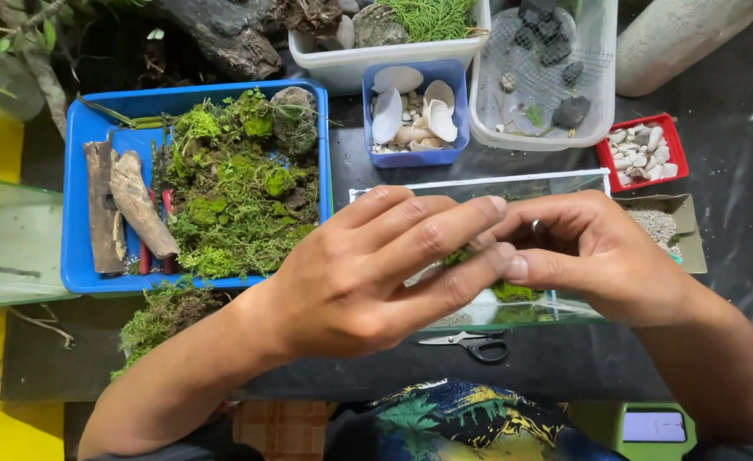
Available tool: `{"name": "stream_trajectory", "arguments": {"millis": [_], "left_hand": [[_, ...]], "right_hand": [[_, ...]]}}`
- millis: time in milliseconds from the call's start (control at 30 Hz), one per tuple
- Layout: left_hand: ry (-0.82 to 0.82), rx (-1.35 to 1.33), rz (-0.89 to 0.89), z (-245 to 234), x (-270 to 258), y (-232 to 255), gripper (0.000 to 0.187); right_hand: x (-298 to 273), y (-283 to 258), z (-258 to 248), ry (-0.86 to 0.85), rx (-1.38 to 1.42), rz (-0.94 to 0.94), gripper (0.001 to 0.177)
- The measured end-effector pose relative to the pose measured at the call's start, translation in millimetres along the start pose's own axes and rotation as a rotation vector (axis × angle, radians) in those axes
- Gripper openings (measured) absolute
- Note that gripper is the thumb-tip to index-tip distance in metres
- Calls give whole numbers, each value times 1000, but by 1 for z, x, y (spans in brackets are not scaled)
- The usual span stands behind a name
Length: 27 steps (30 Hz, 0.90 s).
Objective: Building a miniature terrarium by carefully arranging moss, stones, and sand inside a small glass aquarium using tweezers and a scoop.
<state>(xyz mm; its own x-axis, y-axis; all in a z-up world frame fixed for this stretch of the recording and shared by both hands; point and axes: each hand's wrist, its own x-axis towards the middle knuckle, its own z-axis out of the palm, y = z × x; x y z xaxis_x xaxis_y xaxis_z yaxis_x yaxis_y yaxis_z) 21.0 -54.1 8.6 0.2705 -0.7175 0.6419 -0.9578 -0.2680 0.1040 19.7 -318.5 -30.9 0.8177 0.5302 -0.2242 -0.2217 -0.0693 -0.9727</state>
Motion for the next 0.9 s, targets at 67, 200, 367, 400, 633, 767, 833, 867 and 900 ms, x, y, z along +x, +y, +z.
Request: {"name": "stream_trajectory", "arguments": {"millis": [67,200,367,400,633,767,833,867,900], "left_hand": [[-16,-73,-41,3,-5,1,27],[6,-400,-291,10,-11,2,50],[22,-775,-615,16,-3,6,53],[9,-844,-730,17,-1,8,48],[5,-933,-768,18,5,2,34],[10,-988,-792,19,7,-1,27],[5,-999,-788,17,8,-3,26],[-10,-993,-804,15,10,-5,22],[-25,-988,-819,14,11,-7,18]], "right_hand": [[-2,6,-3,21,-24,0,24],[-3,4,-1,-39,99,-30,21],[-2,5,-2,-11,167,-77,26],[-2,6,-2,6,176,-87,28],[0,6,1,74,126,-102,25],[-3,3,3,88,75,-70,25],[-8,-2,3,107,44,-49,26],[-10,-6,3,180,-68,-98,28],[-13,-10,3,255,-182,-143,30]]}}
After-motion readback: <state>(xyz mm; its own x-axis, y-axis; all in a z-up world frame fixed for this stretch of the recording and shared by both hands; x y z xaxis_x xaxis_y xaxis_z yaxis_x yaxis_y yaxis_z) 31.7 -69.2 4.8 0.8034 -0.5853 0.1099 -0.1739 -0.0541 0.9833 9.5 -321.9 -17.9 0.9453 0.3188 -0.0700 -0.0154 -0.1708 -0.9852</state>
